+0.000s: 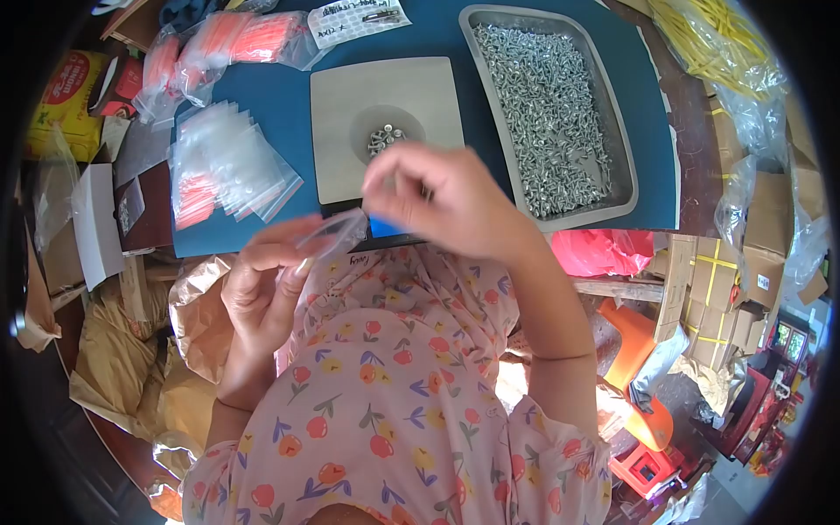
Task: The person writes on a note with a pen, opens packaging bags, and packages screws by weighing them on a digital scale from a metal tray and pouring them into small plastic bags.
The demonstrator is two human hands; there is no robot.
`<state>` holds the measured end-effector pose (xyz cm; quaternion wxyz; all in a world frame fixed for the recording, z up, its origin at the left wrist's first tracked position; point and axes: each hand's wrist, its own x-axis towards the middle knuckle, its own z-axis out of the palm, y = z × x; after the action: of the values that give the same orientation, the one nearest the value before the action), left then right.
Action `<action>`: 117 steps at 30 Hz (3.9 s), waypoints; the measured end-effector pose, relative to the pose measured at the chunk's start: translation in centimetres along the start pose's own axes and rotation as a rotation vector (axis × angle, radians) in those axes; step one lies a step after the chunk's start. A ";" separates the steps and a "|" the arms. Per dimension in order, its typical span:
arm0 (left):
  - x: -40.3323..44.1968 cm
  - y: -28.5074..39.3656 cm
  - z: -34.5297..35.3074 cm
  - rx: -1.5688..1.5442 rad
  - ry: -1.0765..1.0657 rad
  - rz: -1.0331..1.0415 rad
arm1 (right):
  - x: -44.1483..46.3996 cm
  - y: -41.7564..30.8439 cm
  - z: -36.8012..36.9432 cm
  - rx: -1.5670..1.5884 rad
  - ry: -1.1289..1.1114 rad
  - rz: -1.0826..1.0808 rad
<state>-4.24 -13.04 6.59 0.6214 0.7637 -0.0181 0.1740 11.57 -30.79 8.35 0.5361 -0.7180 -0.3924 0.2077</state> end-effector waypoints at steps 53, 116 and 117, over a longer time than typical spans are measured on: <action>-6.3 -1.8 -10.7 0.611 0.016 -0.640 | 2.7 2.4 0.5 0.394 0.203 0.363; 1.3 -0.6 1.6 0.274 -0.307 0.185 | 0.6 3.8 1.0 -0.586 0.300 0.262; 1.0 -1.3 1.7 0.192 -0.290 0.176 | 0.9 4.3 1.1 -0.553 0.273 0.261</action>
<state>-2.60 -14.23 5.36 0.5189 0.8320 -0.1577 0.1168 12.75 -29.95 4.12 0.3375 -0.9015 -0.2635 0.0622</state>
